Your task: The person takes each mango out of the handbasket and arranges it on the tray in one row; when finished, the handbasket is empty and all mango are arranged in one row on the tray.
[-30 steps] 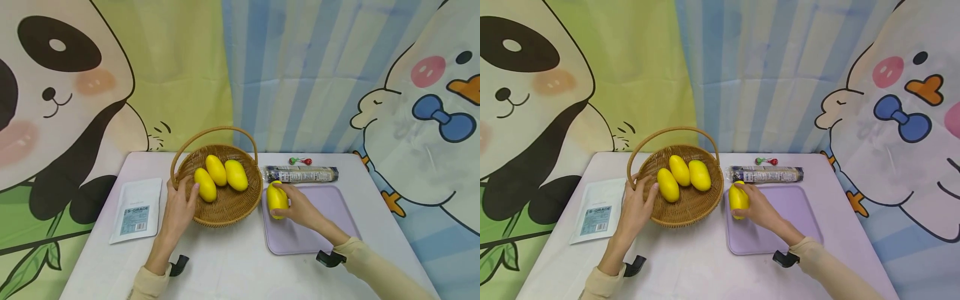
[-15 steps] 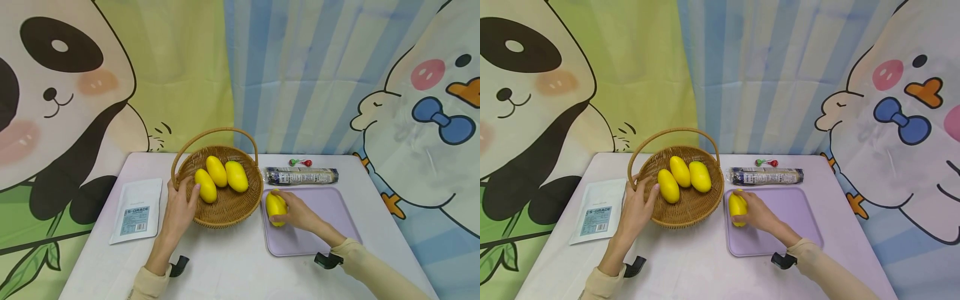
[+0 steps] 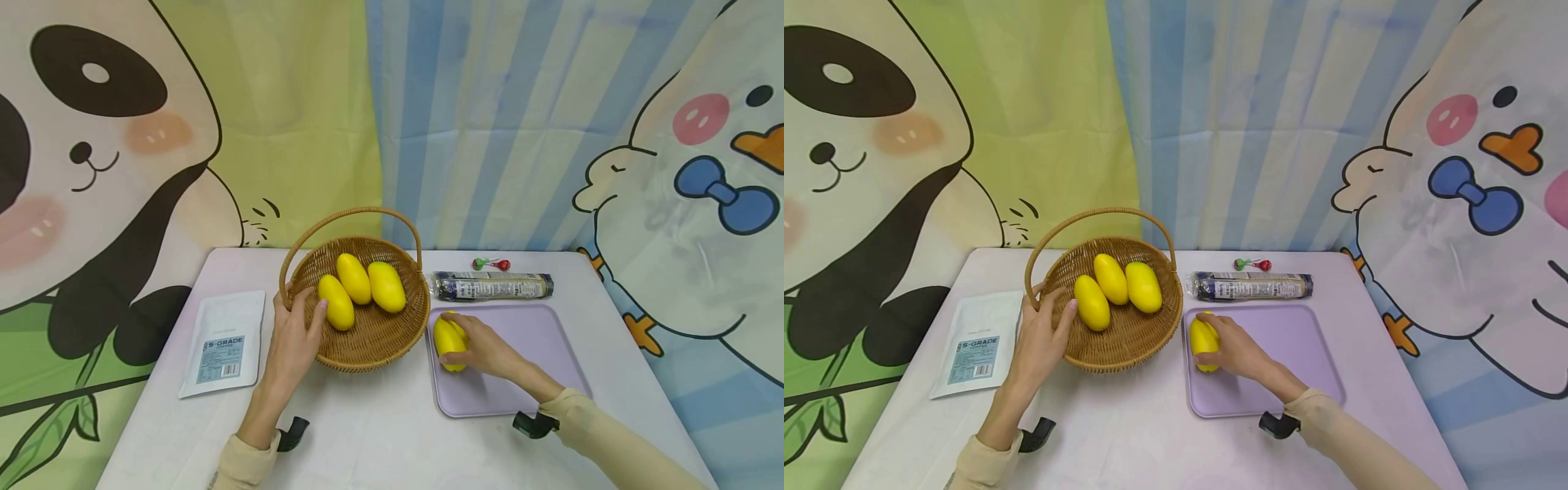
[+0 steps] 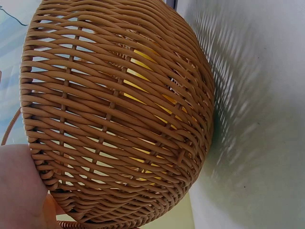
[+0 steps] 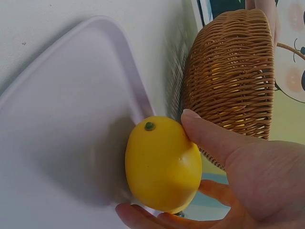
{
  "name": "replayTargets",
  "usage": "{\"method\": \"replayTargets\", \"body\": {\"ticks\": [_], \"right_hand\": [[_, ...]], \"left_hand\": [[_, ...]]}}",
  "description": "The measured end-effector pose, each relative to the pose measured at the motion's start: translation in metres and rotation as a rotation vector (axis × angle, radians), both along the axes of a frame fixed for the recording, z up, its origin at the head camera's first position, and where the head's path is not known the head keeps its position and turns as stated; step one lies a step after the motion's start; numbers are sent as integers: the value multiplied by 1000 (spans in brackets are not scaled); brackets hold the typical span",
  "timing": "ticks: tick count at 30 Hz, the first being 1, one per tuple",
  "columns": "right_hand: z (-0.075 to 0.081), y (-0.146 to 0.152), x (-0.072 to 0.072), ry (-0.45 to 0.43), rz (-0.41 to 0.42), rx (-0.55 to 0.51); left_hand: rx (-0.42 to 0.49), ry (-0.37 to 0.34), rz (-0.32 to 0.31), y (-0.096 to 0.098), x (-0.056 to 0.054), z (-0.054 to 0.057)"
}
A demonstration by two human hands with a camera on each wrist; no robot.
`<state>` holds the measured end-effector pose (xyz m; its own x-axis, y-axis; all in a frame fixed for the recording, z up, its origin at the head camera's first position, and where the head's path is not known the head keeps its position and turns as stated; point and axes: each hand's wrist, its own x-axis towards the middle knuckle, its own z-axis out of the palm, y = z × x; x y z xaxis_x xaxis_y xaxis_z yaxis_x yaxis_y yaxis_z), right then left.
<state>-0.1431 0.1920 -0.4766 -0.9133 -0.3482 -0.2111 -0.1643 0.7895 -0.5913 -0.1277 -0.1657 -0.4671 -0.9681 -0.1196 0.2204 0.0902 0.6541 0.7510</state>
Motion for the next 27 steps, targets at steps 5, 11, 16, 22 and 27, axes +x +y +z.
{"method": "replayTargets", "body": {"ticks": [5, 11, 16, 22, 27], "right_hand": [[2, 0, 0, 9, 9, 3], [3, -1, 1, 8, 11, 5], [3, -1, 0, -3, -1, 9], [6, 0, 1, 10, 4, -4], [12, 2, 0, 37, 7, 2]], "left_hand": [[1, -4, -1, 0, 0, 0], [3, -4, -1, 0, 0, 0], [1, 1, 1, 0, 0, 0], [4, 7, 1, -1, 1, 1], [8, 9, -1, -1, 1, 0]]}}
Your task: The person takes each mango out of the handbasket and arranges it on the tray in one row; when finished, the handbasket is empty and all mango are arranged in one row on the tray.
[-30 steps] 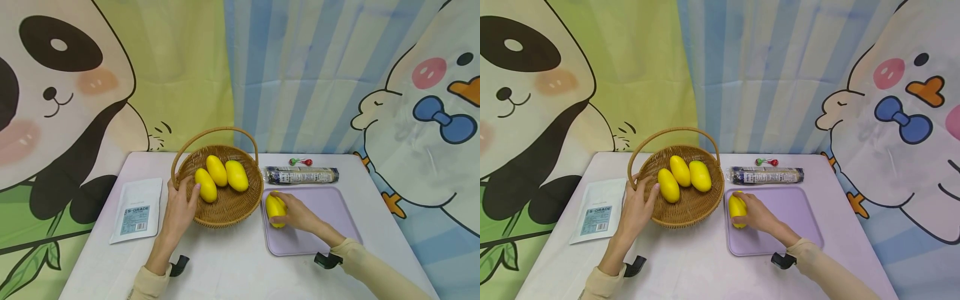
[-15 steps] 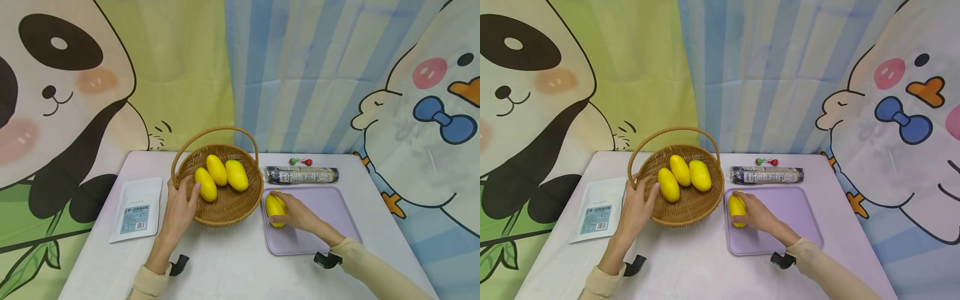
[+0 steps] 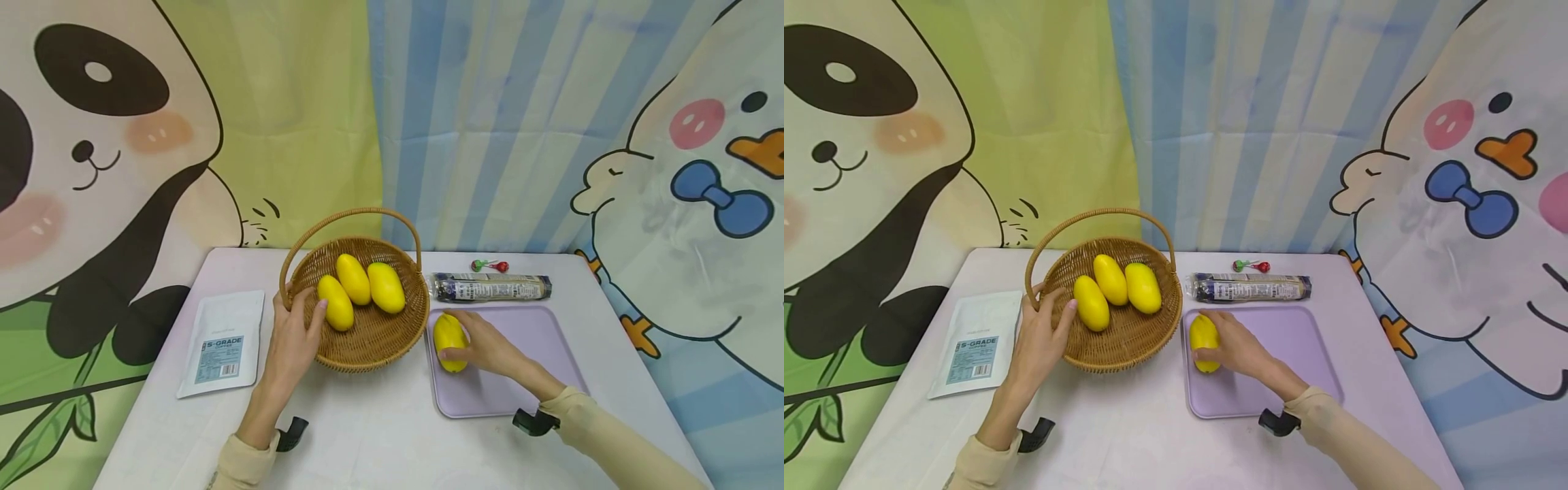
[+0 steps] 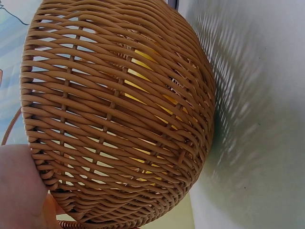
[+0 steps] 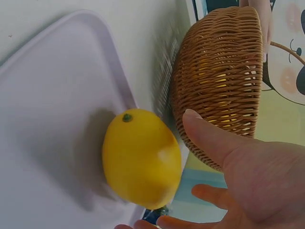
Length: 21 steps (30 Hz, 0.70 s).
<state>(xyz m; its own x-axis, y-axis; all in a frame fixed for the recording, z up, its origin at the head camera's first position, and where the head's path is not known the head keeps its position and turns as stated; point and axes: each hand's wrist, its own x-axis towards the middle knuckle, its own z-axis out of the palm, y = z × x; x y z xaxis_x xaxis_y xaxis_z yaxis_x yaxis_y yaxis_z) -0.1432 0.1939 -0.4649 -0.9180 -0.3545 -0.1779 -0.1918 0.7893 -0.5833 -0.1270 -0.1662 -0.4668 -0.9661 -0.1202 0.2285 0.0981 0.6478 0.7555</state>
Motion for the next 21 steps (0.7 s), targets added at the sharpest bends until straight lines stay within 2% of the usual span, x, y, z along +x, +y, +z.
{"method": "replayTargets", "body": {"ticks": [5, 12, 17, 21], "right_hand": [[14, 0, -4, 51, 8, 41], [45, -9, -13, 160, 31, 36], [70, -24, -17, 245, 66, 30], [90, -41, -17, 266, 87, 31]], "left_hand": [[-2, -9, 0, 0, 0, 1], [2, -17, -1, 0, 1, 2], [-1, -19, 1, 0, 0, 1], [-1, -17, -1, -1, 1, 1]]}}
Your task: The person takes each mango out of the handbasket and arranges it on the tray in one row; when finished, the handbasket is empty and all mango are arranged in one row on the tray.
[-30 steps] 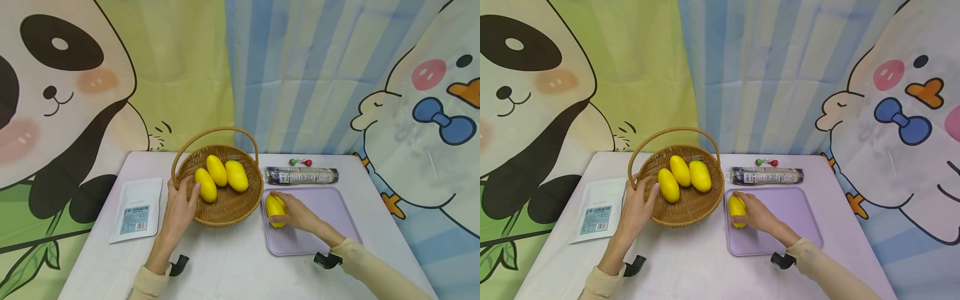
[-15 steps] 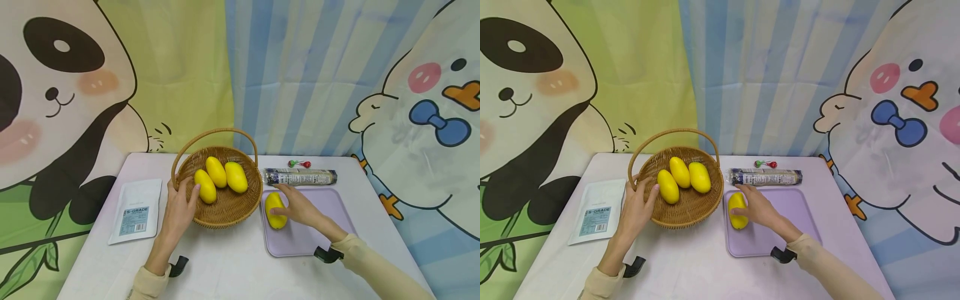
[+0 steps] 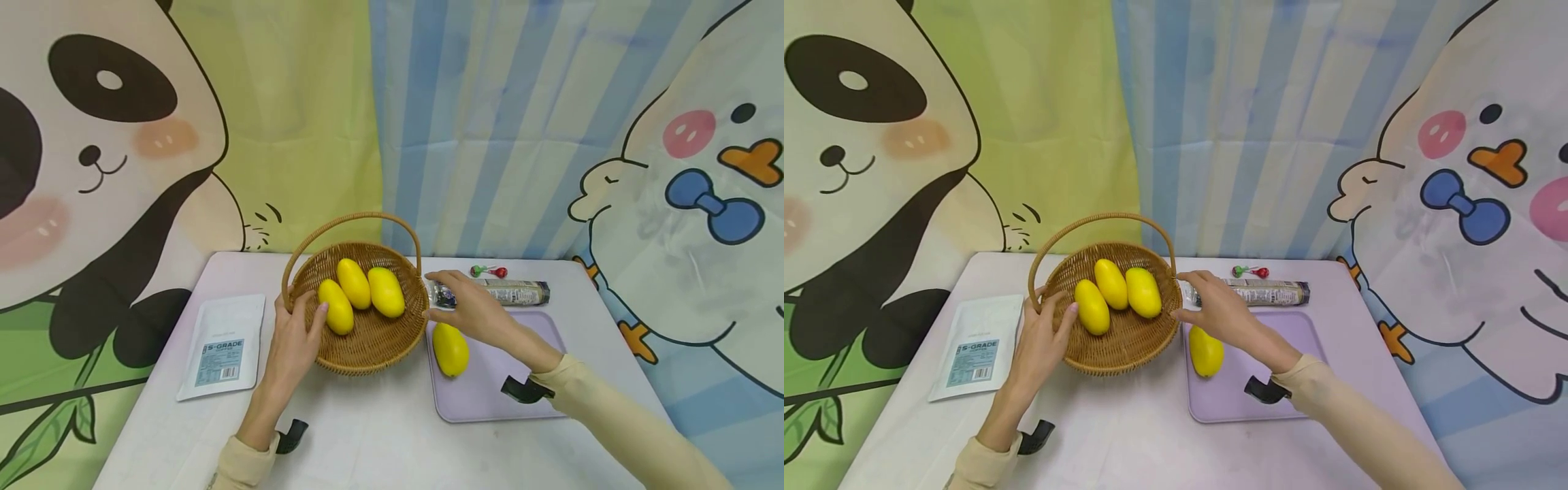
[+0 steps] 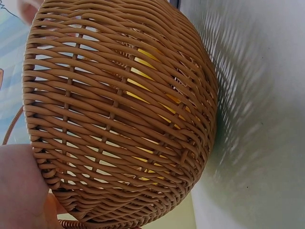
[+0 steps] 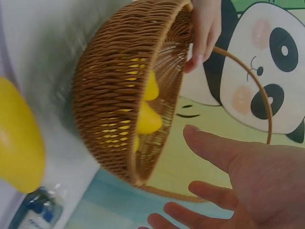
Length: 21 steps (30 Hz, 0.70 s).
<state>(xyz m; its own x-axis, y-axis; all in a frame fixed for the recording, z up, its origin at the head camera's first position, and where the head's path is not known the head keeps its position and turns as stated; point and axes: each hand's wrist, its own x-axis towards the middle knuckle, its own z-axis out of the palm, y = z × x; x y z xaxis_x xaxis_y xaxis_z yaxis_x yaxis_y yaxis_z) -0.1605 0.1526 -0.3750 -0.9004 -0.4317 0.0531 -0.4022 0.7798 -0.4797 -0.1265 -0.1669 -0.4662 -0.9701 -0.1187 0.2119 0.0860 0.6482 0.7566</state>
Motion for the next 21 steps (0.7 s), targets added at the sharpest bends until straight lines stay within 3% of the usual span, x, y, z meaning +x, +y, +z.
{"method": "replayTargets", "body": {"ticks": [4, 9, 13, 21], "right_hand": [[13, -19, -1, -6, 24, 6], [19, -40, -8, 6, 91, 20], [20, -54, -21, 15, 134, 50], [20, -79, -50, -51, 170, 110]], "left_hand": [[-1, -4, -1, 0, 1, 0], [-6, -7, -1, 0, 1, 0], [-9, -6, 0, 0, 1, -1], [-11, 23, -1, 0, 1, -1]]}}
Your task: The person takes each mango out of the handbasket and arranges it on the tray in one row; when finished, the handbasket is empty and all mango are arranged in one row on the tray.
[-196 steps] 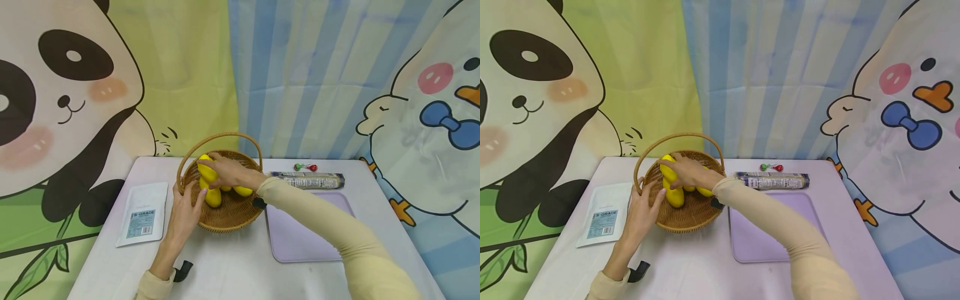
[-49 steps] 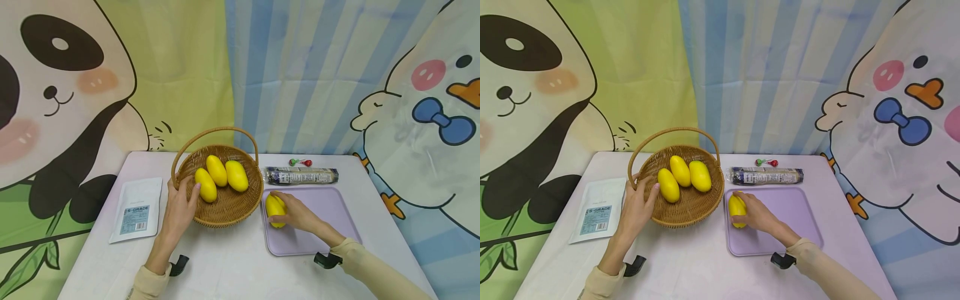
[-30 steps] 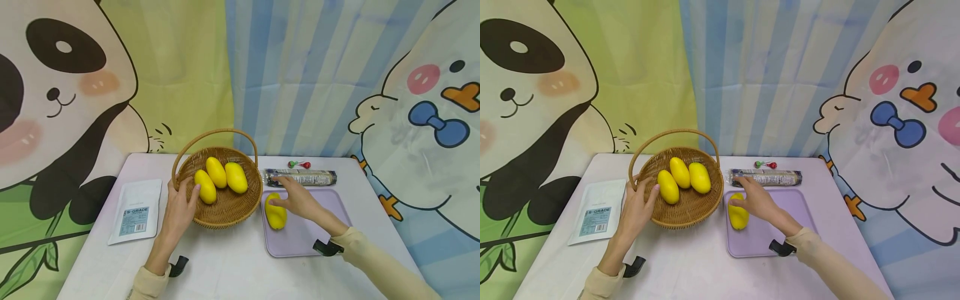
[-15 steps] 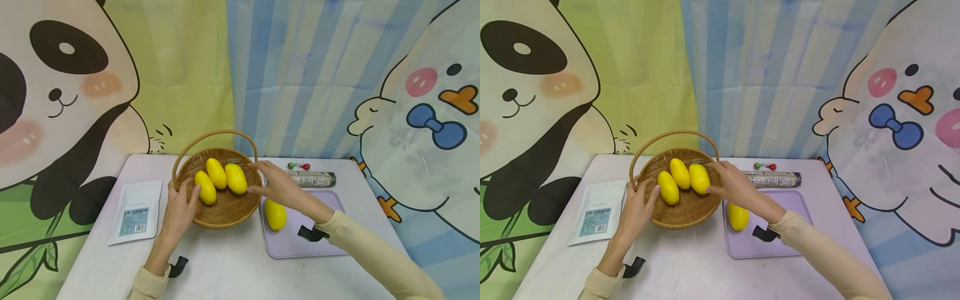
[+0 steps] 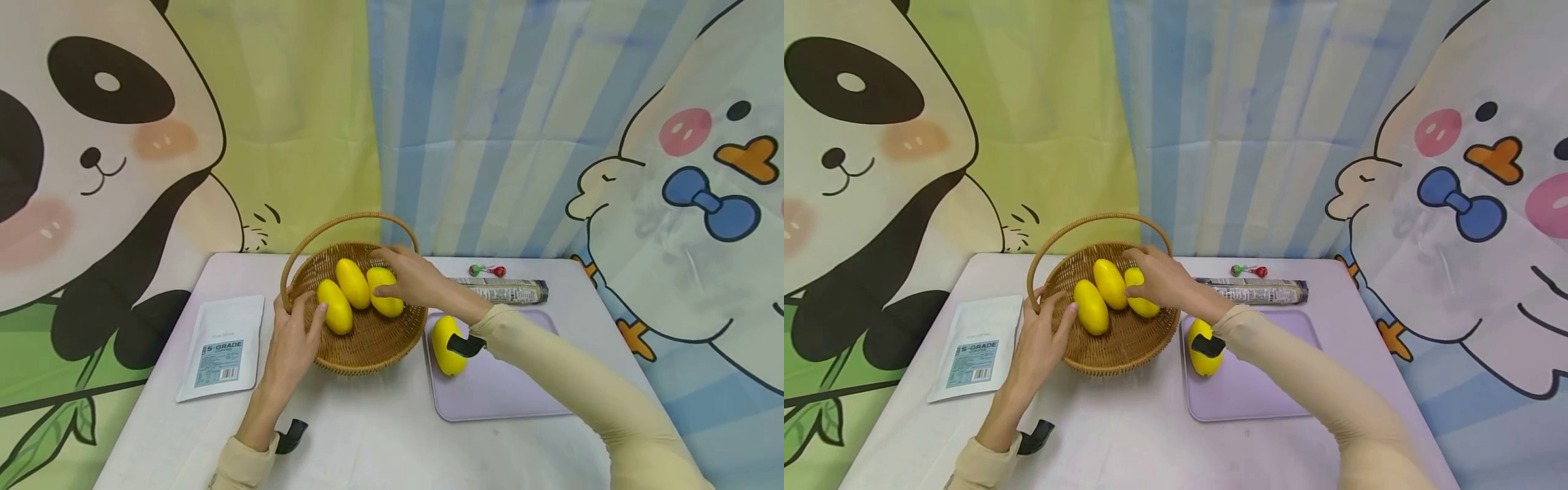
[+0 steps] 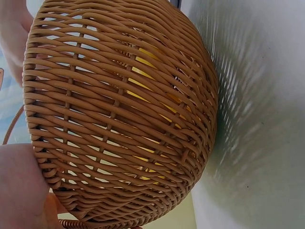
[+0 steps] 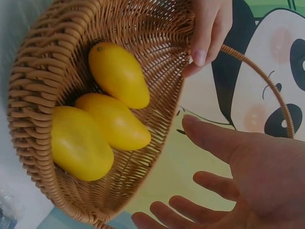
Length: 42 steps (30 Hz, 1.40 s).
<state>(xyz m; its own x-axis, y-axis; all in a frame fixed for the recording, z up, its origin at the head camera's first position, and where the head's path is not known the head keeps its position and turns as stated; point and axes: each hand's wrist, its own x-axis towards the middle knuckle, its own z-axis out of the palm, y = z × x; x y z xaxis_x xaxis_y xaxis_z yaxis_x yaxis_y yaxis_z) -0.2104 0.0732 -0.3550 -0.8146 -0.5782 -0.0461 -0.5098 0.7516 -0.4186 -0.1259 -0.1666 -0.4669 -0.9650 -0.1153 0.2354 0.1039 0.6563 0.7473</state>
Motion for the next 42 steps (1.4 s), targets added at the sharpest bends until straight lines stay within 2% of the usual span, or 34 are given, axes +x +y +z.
{"method": "replayTargets", "body": {"ticks": [9, 21, 27, 42], "right_hand": [[-12, -20, -26, -71, -18, 82], [-23, -38, -43, -215, -100, 229], [-30, -43, -47, -231, -126, 269], [-45, -48, -45, -248, -170, 351]], "left_hand": [[1, -17, -3, -1, 0, 0], [-4, -18, -6, -1, 0, 1], [-6, -13, -7, -1, 0, 0], [-12, 6, -10, 1, -1, -1]]}}
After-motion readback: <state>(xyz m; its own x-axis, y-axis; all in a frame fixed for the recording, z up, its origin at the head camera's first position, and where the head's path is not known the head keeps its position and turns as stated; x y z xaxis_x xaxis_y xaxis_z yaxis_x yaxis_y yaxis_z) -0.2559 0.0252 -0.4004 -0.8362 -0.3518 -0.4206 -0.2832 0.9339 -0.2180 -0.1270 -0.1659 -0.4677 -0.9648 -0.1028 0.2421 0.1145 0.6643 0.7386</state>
